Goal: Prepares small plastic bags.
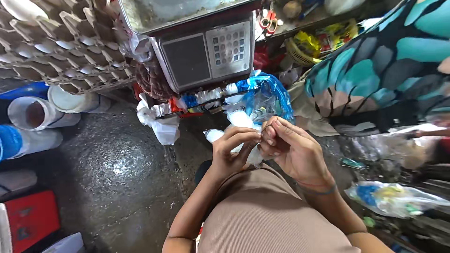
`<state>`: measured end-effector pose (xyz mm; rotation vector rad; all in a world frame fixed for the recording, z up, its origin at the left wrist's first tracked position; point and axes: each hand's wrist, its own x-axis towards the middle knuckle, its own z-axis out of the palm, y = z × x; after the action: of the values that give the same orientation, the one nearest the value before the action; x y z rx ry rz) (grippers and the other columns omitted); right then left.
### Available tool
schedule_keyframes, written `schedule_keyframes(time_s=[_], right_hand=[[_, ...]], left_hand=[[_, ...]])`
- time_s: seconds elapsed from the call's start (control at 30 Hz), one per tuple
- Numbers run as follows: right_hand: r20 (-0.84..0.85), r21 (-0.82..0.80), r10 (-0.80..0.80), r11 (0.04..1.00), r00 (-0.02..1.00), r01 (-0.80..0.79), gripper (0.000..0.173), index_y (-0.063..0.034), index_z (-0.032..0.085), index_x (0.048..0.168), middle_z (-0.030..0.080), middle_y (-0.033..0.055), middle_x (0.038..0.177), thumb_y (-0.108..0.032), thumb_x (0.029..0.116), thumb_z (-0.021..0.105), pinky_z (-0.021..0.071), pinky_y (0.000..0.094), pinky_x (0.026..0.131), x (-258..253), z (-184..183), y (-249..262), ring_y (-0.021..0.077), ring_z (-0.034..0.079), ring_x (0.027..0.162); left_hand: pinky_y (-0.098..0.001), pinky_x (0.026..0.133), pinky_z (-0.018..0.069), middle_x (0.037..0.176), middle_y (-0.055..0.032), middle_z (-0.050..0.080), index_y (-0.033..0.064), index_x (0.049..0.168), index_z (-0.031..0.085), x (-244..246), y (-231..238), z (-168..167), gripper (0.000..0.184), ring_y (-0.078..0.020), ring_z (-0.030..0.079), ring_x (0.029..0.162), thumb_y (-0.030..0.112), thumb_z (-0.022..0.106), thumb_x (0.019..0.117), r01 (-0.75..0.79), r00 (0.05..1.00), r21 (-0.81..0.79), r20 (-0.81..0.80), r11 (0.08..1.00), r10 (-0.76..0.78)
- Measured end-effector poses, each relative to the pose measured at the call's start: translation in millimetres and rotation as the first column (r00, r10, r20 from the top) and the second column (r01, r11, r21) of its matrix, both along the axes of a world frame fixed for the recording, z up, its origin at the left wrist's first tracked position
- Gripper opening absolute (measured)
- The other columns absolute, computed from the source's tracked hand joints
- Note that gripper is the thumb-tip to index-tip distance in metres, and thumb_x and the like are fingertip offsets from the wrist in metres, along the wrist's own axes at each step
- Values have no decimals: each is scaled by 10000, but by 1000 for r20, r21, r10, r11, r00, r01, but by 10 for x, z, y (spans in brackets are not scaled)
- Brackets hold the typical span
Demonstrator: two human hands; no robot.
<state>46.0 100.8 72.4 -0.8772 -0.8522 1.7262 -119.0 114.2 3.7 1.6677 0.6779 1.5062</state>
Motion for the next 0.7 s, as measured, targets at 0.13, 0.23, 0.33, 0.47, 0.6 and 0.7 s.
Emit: schedule_keyframes(time_s=[0.13, 0.23, 0.33, 0.47, 0.6, 0.7], right_hand=[[-25, -102, 21, 994, 999, -24, 378, -170, 587, 863, 533, -59, 739, -259, 1103, 308, 389, 146, 503, 25, 0, 4, 3, 435, 542], [-79, -182, 49, 981, 996, -63, 381, -162, 588, 871, 517, -60, 729, -273, 1103, 307, 386, 132, 490, 75, -8, -1, -4, 424, 523], [-145, -201, 31, 978, 989, -60, 372, -154, 601, 870, 519, -57, 717, -279, 1096, 333, 386, 127, 489, 106, -34, -36, -6, 432, 520], [-79, -81, -65, 995, 995, 59, 318, -197, 611, 859, 519, -95, 707, -305, 1081, 411, 373, 126, 502, 145, -60, -205, -25, 432, 546], [113, 196, -34, 981, 993, 11, 187, -166, 635, 959, 558, -114, 764, -286, 1067, 542, 438, 121, 574, 340, -166, -473, -52, 506, 637], [194, 337, 23, 937, 981, -89, 227, -62, 622, 931, 622, -15, 815, -254, 1048, 587, 516, 197, 715, 438, -234, -601, 20, 605, 777]], left_hand=[[-271, 928, 548, 1111, -96, 671, 29, 1031, 673, -16, 7, -45, 88, -126, 643, 1057, 43, 591, 1003, 62, 991, 76, -120, 995, -52], [-238, 856, 523, 1068, -105, 673, 22, 1011, 670, -51, 21, -32, 140, -125, 629, 963, -8, 537, 982, 125, 974, 117, -201, 985, -100], [-223, 798, 514, 988, -107, 682, 11, 1000, 672, -57, -11, -49, 154, -123, 629, 886, -26, 526, 967, 141, 973, 125, -201, 982, -114], [-254, 817, 517, 964, -96, 697, 39, 1024, 683, 9, -204, -163, 154, -143, 643, 880, 20, 534, 993, 146, 969, 114, -218, 983, -118], [-309, 973, 460, 1036, -64, 740, 63, 1058, 674, 55, -337, -276, 180, -115, 669, 994, 181, 540, 1035, 283, 936, -11, -216, 959, -278], [-362, 1031, 518, 1154, 4, 732, 179, 1257, 613, -4, 35, -191, 368, -118, 666, 1112, 464, 484, 1062, 379, 906, -281, -81, 882, -415]])
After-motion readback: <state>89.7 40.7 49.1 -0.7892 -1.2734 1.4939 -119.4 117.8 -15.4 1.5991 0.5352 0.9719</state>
